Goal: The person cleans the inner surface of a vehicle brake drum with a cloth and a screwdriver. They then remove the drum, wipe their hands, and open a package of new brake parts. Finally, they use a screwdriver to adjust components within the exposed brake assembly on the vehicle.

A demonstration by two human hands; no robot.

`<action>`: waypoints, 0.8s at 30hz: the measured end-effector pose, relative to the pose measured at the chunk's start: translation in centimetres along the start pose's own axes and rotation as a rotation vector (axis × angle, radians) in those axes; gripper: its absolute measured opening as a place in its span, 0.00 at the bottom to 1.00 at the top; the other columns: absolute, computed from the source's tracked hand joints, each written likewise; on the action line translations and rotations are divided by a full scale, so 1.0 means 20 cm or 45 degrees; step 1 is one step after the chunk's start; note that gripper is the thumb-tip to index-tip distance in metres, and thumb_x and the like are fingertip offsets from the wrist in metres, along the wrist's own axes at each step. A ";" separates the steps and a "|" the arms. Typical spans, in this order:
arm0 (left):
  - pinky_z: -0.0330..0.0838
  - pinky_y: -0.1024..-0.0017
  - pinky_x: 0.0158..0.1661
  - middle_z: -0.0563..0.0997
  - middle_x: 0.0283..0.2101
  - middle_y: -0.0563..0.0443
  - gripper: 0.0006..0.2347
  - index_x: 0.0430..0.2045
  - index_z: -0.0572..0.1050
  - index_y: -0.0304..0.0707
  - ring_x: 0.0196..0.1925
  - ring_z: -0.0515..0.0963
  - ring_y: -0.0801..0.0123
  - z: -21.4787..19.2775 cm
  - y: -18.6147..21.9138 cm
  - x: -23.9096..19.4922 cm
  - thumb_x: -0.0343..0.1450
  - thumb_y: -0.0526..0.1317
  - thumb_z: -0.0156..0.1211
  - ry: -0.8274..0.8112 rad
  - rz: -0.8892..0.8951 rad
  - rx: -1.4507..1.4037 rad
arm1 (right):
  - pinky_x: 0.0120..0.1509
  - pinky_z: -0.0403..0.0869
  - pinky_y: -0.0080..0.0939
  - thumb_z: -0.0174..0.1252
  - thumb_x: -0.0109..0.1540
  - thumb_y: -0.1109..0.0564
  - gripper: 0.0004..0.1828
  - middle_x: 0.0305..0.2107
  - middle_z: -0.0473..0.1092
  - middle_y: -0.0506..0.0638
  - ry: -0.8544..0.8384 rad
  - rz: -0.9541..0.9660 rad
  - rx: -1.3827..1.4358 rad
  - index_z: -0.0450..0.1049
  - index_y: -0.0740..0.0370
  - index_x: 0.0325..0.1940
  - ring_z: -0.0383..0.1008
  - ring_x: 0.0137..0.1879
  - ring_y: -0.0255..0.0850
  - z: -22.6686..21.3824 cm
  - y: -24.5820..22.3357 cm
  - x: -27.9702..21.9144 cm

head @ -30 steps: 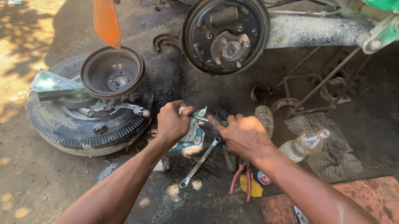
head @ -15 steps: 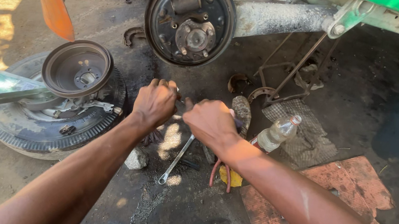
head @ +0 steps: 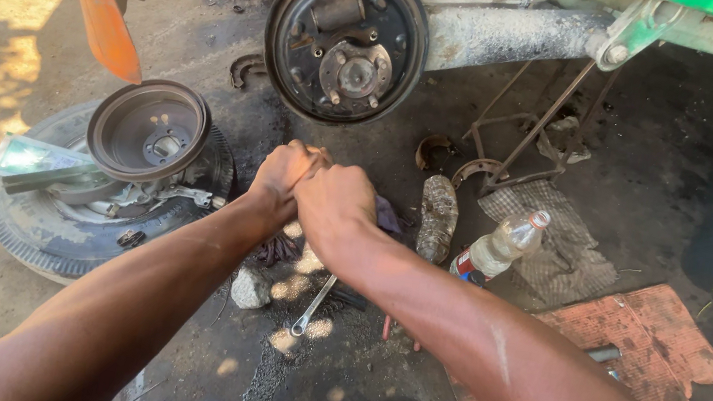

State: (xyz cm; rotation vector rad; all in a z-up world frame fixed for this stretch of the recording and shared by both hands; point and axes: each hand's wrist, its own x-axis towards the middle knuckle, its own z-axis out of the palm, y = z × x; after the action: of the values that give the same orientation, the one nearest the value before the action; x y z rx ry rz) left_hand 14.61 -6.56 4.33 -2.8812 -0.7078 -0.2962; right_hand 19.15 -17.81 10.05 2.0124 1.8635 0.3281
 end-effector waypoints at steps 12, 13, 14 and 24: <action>0.81 0.58 0.41 0.82 0.39 0.31 0.12 0.35 0.75 0.24 0.47 0.82 0.46 0.16 0.08 -0.02 0.68 0.40 0.57 0.078 -0.273 -0.295 | 0.41 0.79 0.46 0.60 0.60 0.58 0.07 0.36 0.80 0.52 -0.020 0.057 0.096 0.84 0.53 0.38 0.83 0.44 0.46 0.14 0.06 0.03; 0.80 0.57 0.41 0.82 0.39 0.31 0.12 0.35 0.75 0.24 0.46 0.82 0.45 0.16 0.09 -0.02 0.68 0.40 0.57 0.109 -0.285 -0.342 | 0.41 0.80 0.46 0.60 0.60 0.58 0.07 0.36 0.80 0.53 -0.041 0.062 0.091 0.83 0.54 0.38 0.83 0.44 0.47 0.15 0.08 0.04; 0.80 0.56 0.41 0.82 0.39 0.31 0.13 0.36 0.75 0.24 0.45 0.82 0.44 0.15 0.10 -0.02 0.68 0.40 0.56 0.139 -0.296 -0.389 | 0.41 0.80 0.47 0.60 0.60 0.58 0.07 0.35 0.80 0.54 -0.062 0.067 0.086 0.83 0.55 0.39 0.83 0.44 0.48 0.15 0.09 0.05; 0.72 0.51 0.47 0.81 0.37 0.32 0.09 0.36 0.77 0.31 0.46 0.80 0.40 0.13 0.04 -0.14 0.71 0.38 0.56 0.142 -0.604 -1.101 | 0.55 0.76 0.55 0.59 0.58 0.50 0.14 0.41 0.76 0.60 -0.164 0.263 0.554 0.80 0.56 0.44 0.78 0.51 0.57 0.10 0.38 -0.06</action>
State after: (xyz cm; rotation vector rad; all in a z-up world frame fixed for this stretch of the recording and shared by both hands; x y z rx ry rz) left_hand 13.00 -8.03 1.17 -3.3458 -1.5563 -1.0396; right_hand 26.73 -19.68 11.60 2.4508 1.7629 -0.1692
